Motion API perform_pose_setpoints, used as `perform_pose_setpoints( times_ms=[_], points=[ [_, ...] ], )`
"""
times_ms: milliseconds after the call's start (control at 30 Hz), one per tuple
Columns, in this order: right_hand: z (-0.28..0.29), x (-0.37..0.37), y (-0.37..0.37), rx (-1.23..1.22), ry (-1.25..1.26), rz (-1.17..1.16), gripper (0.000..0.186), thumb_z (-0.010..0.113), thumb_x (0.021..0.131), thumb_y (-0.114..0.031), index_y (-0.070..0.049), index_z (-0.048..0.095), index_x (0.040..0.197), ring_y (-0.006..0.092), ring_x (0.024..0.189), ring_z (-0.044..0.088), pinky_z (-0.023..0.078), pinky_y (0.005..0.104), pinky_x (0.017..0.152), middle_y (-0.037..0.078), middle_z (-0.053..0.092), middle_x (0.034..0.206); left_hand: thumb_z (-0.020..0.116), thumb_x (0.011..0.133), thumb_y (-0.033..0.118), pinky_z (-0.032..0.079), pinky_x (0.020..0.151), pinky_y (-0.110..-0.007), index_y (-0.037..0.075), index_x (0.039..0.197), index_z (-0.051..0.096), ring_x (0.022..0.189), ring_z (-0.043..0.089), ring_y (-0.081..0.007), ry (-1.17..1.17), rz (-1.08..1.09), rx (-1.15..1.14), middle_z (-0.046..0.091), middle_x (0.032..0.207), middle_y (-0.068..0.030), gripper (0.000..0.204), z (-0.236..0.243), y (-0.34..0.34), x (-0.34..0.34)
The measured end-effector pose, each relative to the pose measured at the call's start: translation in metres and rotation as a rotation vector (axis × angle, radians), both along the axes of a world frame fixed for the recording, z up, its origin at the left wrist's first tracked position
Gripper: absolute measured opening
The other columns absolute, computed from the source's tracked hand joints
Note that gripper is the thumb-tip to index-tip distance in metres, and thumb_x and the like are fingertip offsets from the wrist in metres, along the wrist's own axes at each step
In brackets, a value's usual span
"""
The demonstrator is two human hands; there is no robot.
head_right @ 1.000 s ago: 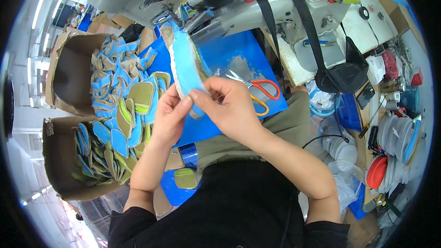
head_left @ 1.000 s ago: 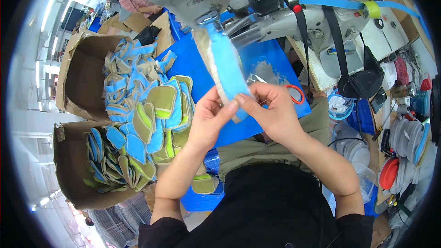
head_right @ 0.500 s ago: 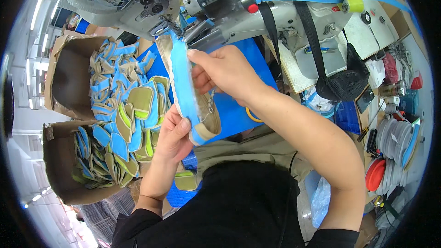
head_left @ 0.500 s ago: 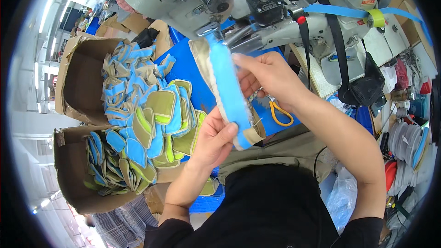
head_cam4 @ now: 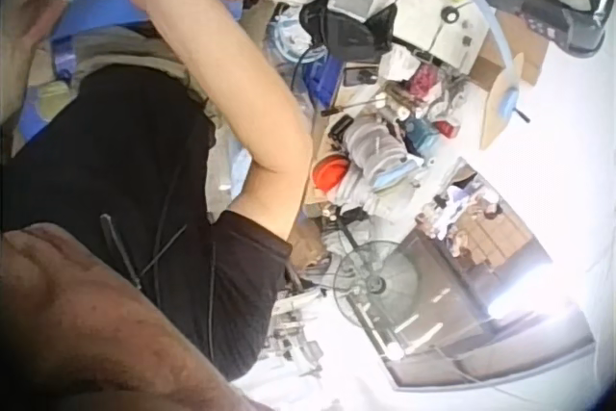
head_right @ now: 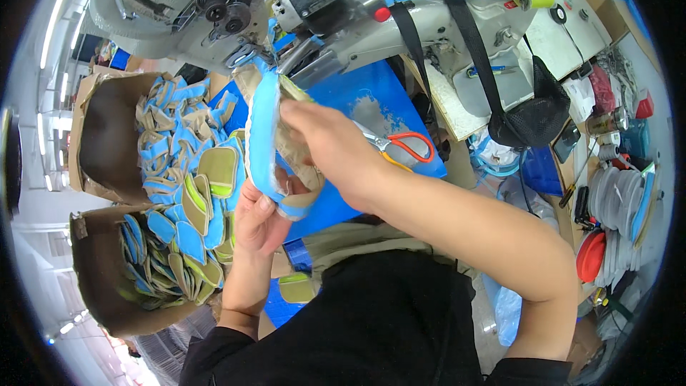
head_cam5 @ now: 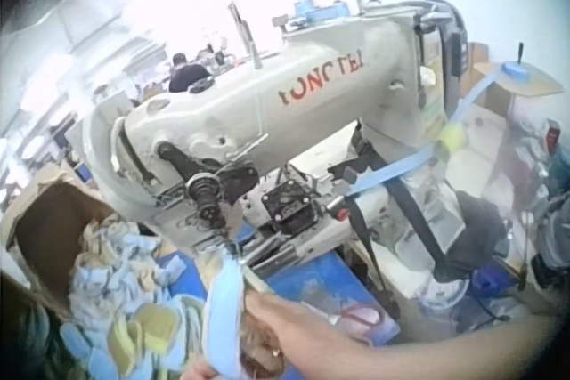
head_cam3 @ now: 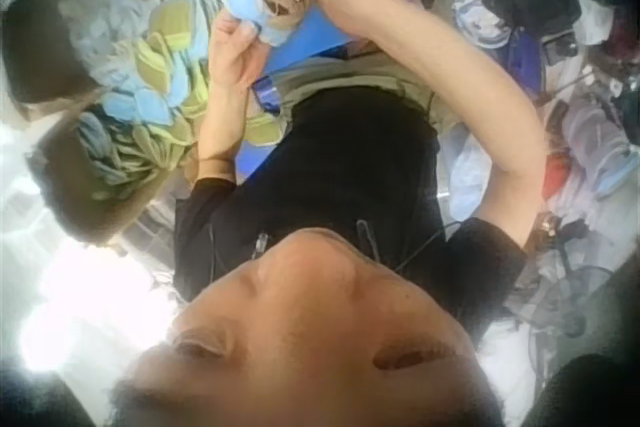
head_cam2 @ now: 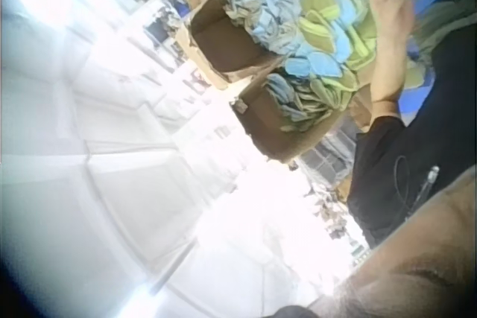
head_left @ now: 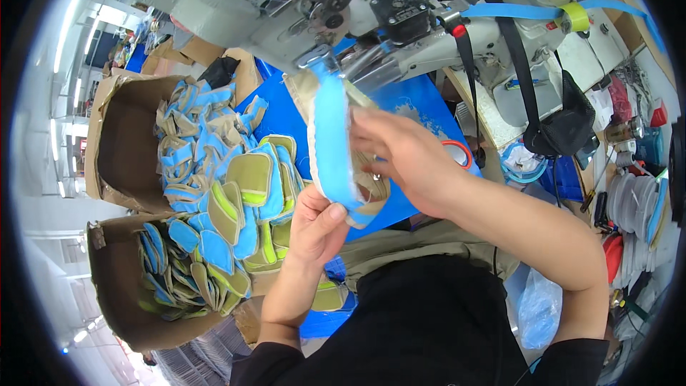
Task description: The person sews blue and beige fabric pieces using a sewing machine, then trims excess thread with scissors. They repeatedly pick up fabric pieces from a box, align them, sew them, and place the finished items into a pile.
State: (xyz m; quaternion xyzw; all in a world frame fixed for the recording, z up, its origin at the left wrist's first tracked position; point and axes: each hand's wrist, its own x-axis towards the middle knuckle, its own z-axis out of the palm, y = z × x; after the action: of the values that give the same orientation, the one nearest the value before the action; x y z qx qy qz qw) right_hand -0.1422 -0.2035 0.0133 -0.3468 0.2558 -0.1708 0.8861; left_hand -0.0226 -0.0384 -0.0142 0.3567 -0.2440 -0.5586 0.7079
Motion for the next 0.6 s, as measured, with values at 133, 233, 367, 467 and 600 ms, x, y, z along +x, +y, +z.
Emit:
perform_pose_setpoints(
  times_ms=[133,233,367,467,600],
  points=[
    [-0.007,0.019,-0.01,0.073,-0.066,-0.049,0.051,0.057,0.103,-0.049,-0.009,0.067,0.132,0.0193,0.118,0.06,0.041,0.04,0.094,0.005,0.069,0.125,0.076,0.094,0.016,0.053,0.091,-0.038,-0.003,0.118,0.07,0.103,0.069,-0.0243,-0.088,-0.028,0.044,0.073,0.111,-0.0156,0.032,-0.001,0.002,0.006],
    [-0.008,0.023,-0.013,0.081,-0.083,-0.028,0.047,0.059,0.102,-0.048,-0.009,0.069,0.127,0.0176,0.113,0.062,0.041,0.0382,0.09,0.005,0.071,0.122,0.077,0.093,0.021,0.052,0.075,-0.038,-0.002,0.11,0.07,0.088,0.066,-0.0257,-0.178,0.028,0.12,0.07,0.099,-0.0141,0.029,0.0,0.002,0.0],
    [-0.02,0.029,-0.019,0.082,-0.089,-0.051,0.039,0.063,0.102,-0.042,-0.007,0.075,0.113,0.0136,0.098,0.066,0.042,0.0327,0.083,0.003,0.075,0.107,0.076,0.093,0.018,0.054,0.079,-0.039,-0.003,0.111,0.071,0.09,0.067,-0.0262,-0.171,0.025,0.134,0.071,0.101,-0.0162,0.028,-0.008,0.003,-0.002],
    [-0.019,0.031,-0.018,0.085,-0.095,-0.078,0.033,0.066,0.101,-0.035,-0.005,0.077,0.101,0.0104,0.085,0.066,0.044,0.0291,0.074,0.003,0.075,0.093,0.074,0.092,0.007,0.055,0.092,-0.037,-0.004,0.119,0.071,0.102,0.07,-0.0218,-0.099,-0.025,0.114,0.074,0.111,-0.0157,0.029,-0.01,0.005,0.003],
    [-0.021,0.029,-0.015,-0.066,-0.09,-0.153,0.028,0.069,0.098,-0.025,0.002,0.077,0.094,0.0083,0.073,0.063,0.047,0.0283,0.065,0.003,0.074,0.083,0.073,0.092,0.001,0.056,0.093,-0.034,-0.005,0.122,0.07,0.103,0.072,-0.0185,-0.093,-0.06,0.122,0.076,0.115,-0.0153,0.031,-0.008,0.001,-0.001]
  ],
)
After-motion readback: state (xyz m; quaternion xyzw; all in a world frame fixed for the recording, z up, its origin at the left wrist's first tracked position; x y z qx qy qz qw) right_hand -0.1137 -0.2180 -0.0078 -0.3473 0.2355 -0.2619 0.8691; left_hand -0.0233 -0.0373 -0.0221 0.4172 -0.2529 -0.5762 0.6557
